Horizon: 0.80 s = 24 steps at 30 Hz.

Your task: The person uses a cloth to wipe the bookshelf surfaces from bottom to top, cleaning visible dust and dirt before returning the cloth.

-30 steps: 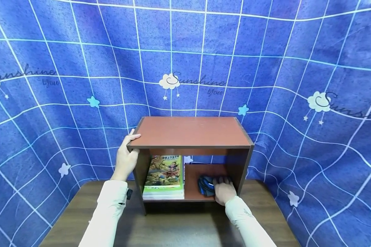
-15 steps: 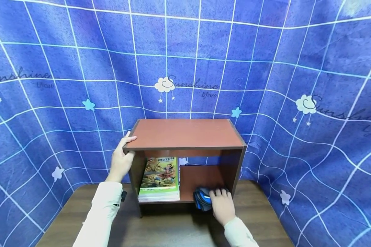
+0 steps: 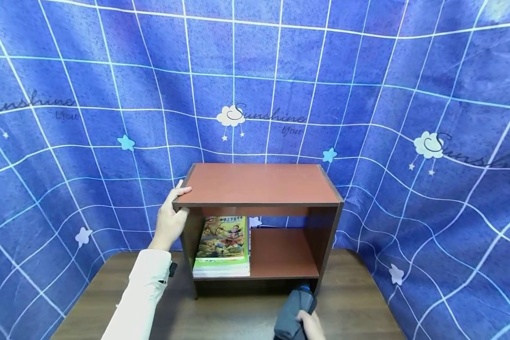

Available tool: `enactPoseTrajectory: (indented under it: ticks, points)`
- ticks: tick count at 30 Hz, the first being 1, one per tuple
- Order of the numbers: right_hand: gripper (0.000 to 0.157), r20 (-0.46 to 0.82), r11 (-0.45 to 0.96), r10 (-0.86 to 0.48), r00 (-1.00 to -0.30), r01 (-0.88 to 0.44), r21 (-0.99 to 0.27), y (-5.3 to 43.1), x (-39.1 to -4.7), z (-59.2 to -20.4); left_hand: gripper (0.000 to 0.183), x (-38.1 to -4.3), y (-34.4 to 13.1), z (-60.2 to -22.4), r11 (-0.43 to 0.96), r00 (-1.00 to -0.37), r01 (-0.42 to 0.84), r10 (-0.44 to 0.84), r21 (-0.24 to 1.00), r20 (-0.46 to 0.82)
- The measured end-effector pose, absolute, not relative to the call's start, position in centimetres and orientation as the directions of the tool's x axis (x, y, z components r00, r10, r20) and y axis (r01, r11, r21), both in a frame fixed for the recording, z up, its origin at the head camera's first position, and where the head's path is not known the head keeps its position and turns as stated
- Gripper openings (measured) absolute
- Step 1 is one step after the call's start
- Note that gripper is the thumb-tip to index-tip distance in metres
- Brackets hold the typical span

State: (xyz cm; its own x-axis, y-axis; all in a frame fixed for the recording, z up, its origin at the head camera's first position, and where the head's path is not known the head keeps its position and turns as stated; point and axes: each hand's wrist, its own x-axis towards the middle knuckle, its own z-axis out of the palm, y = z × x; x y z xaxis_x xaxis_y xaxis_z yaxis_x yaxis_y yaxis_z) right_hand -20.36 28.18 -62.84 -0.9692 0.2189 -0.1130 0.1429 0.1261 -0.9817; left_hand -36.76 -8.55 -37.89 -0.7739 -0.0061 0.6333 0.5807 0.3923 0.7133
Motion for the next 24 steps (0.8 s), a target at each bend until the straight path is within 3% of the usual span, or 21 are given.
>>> enactPoseTrajectory:
  ticks: [2, 4, 6, 8, 13, 16, 19, 24]
  points:
    - [0.022, -0.199, -0.214, 0.018, -0.98, 0.19, -0.958, 28.8, -20.8, -62.7, 0.044, -36.7, -8.7, -37.8, 0.394, -0.772, 0.579, -0.016, 0.714, 0.635]
    - [0.027, -0.22, -0.538, -0.147, -0.964, 0.264, -0.8, 29.6, -21.4, -62.5, 0.044, -36.7, -8.7, -37.8, 0.401, -0.775, 0.574, -0.016, 0.714, 0.632]
    - [0.029, -0.221, -0.726, -0.243, -0.945, 0.328, -0.605, 30.3, -22.0, -62.1, 0.043, -36.7, -8.7, -37.8, 0.401, -0.78, 0.572, -0.004, 0.715, 0.626]
    - [0.029, -0.208, -0.78, -0.24, -0.948, 0.316, -0.54, 30.7, -22.7, -61.7, 0.043, -36.7, -8.6, -37.8, 0.398, -0.782, 0.574, 0.006, 0.716, 0.623]
    - [0.03, -0.263, -0.617, -0.222, -0.939, 0.344, -0.707, 31.4, -24.7, -61.1, 0.043, -36.8, -8.3, -37.7, 0.399, -0.772, 0.583, -0.002, 0.708, 0.636]
    - [0.033, -0.244, -0.589, -0.26, -0.934, 0.353, -0.727, 31.8, -25.6, -60.8, 0.043, -36.9, -8.2, -37.7, 0.408, -0.766, 0.582, -0.015, 0.703, 0.643]
    - [0.037, -0.176, -0.687, -0.299, -0.938, 0.34, -0.643, 32.2, -25.7, -60.5, 0.042, -36.9, -8.2, -37.7, 0.41, -0.77, 0.574, -0.024, 0.708, 0.638]
    - [0.043, 0.008, -0.899, -0.252, -0.968, 0.231, -0.371, 31.1, -24.1, -61.4, 0.041, -36.8, -8.5, -37.7, 0.409, -0.782, 0.56, -0.025, 0.721, 0.622]
